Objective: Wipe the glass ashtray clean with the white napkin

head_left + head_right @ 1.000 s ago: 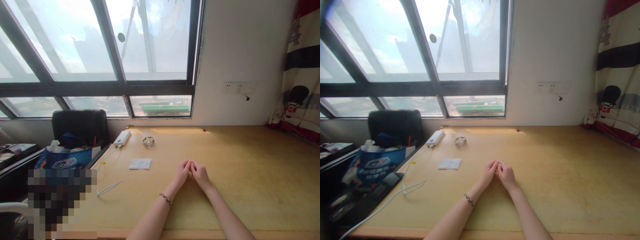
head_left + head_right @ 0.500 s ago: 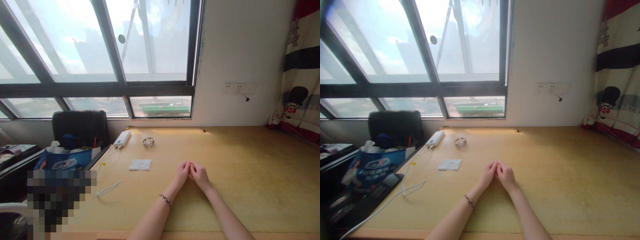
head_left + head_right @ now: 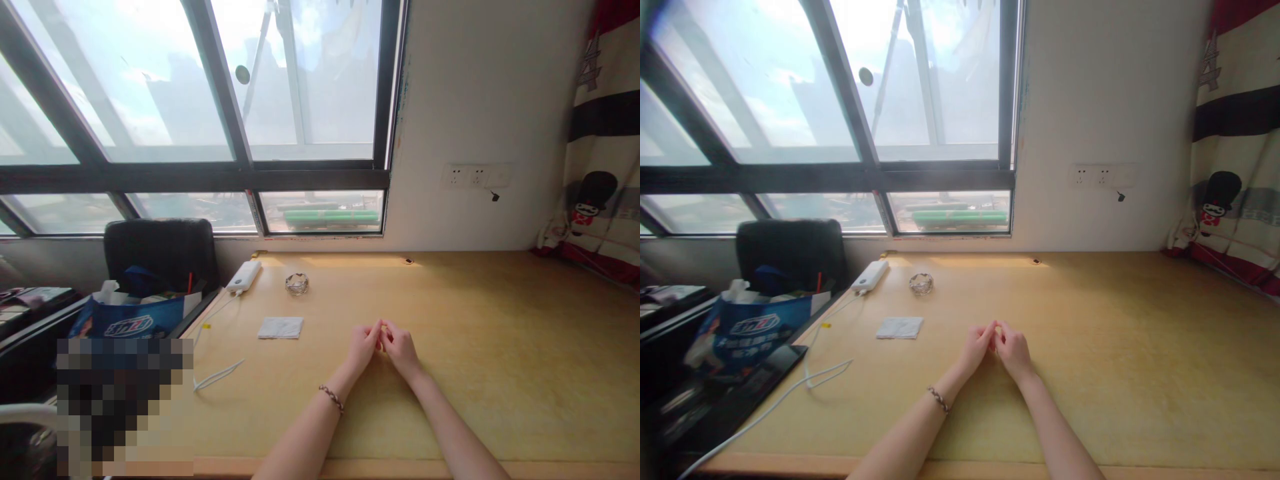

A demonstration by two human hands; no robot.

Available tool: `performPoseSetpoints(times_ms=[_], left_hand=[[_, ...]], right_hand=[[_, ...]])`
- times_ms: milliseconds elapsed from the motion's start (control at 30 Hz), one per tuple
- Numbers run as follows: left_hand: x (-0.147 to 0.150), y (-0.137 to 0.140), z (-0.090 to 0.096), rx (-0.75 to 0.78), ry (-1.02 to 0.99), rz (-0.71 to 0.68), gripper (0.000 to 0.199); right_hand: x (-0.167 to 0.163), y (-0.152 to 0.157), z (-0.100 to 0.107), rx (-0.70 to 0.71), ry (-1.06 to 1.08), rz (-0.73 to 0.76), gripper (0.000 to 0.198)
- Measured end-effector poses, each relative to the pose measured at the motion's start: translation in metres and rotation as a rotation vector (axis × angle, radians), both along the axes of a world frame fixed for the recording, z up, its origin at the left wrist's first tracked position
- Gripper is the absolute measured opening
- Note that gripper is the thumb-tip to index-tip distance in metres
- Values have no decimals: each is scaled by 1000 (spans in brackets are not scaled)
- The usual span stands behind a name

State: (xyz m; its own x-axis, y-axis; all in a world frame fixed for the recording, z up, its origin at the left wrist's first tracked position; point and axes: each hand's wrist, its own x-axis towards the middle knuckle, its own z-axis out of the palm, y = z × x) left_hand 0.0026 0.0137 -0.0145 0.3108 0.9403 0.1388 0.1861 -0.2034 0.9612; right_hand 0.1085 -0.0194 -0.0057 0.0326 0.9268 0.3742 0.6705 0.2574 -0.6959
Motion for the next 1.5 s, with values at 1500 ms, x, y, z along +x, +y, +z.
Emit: performPoseSetpoints(times_ms=[1500], left_hand=[[-4,5,0,55,-161,186,28]], right_hand=[[-5,-2,8,0,88,-24,38]])
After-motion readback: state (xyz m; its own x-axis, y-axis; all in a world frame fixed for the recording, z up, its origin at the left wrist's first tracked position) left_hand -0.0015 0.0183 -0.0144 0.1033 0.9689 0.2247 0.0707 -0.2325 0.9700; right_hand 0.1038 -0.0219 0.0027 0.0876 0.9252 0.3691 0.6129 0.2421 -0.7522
